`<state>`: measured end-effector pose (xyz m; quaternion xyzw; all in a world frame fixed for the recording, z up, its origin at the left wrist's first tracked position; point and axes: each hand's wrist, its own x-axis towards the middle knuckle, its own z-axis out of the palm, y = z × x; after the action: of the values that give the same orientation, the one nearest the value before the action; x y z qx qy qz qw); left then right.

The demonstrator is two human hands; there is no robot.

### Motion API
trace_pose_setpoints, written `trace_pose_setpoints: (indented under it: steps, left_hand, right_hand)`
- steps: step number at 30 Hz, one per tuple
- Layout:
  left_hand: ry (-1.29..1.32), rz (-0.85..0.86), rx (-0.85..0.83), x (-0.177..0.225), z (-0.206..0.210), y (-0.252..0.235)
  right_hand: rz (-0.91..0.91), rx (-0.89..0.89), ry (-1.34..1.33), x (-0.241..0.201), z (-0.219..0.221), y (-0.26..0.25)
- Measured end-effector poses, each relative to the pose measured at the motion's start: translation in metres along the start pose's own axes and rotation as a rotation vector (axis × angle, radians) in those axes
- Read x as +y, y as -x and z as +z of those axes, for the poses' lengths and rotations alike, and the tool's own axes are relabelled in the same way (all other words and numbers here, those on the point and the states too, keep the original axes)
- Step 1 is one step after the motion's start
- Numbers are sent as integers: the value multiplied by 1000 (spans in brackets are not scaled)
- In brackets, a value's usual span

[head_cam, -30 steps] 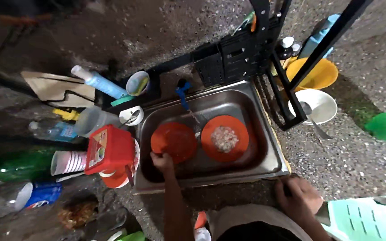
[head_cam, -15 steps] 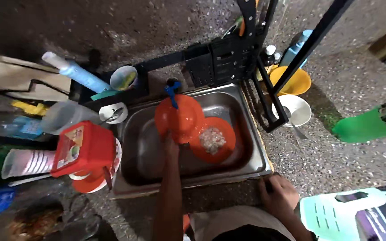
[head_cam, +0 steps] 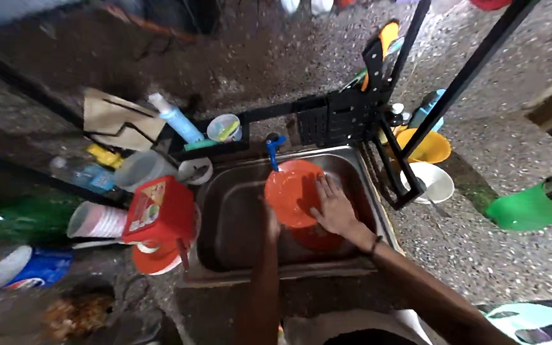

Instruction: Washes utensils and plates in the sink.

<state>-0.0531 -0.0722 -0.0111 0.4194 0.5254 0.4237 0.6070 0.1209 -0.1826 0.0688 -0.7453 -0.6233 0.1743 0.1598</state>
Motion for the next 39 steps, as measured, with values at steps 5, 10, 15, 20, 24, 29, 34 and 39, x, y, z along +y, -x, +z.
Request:
trace_pose_setpoints:
  steps: [5, 10, 15, 20, 24, 29, 34, 39]
  left_hand:
    - [-56, -32, 66, 1, -3, -4]
    - [-68, -57, 53, -1, -14, -13]
    - [-21, -49, 82, 3, -6, -10]
    - [75, 37, 70, 3, -22, -25]
    - [22, 28, 71, 16, -18, -16]
    - [-11, -27, -65, 8, -5, -18]
    - [7, -151, -6, 5, -3, -15]
    - [-32, -126, 178, 4, -11, -18]
  right_hand:
    - [-138, -28, 84, 7, 46, -85]
    - [-428, -136, -35, -12, 83, -92]
    - [-605, -152, -109, -22, 94, -51]
    - [-582, -121, 15, -5, 64, -36]
    - [-267, 83, 23, 7, 51, -72]
    - [-357, 33, -54, -9, 83, -85]
    - [-534, -137, -98, -23, 106, -51]
    - [-411, -307, 40, -20, 41, -23]
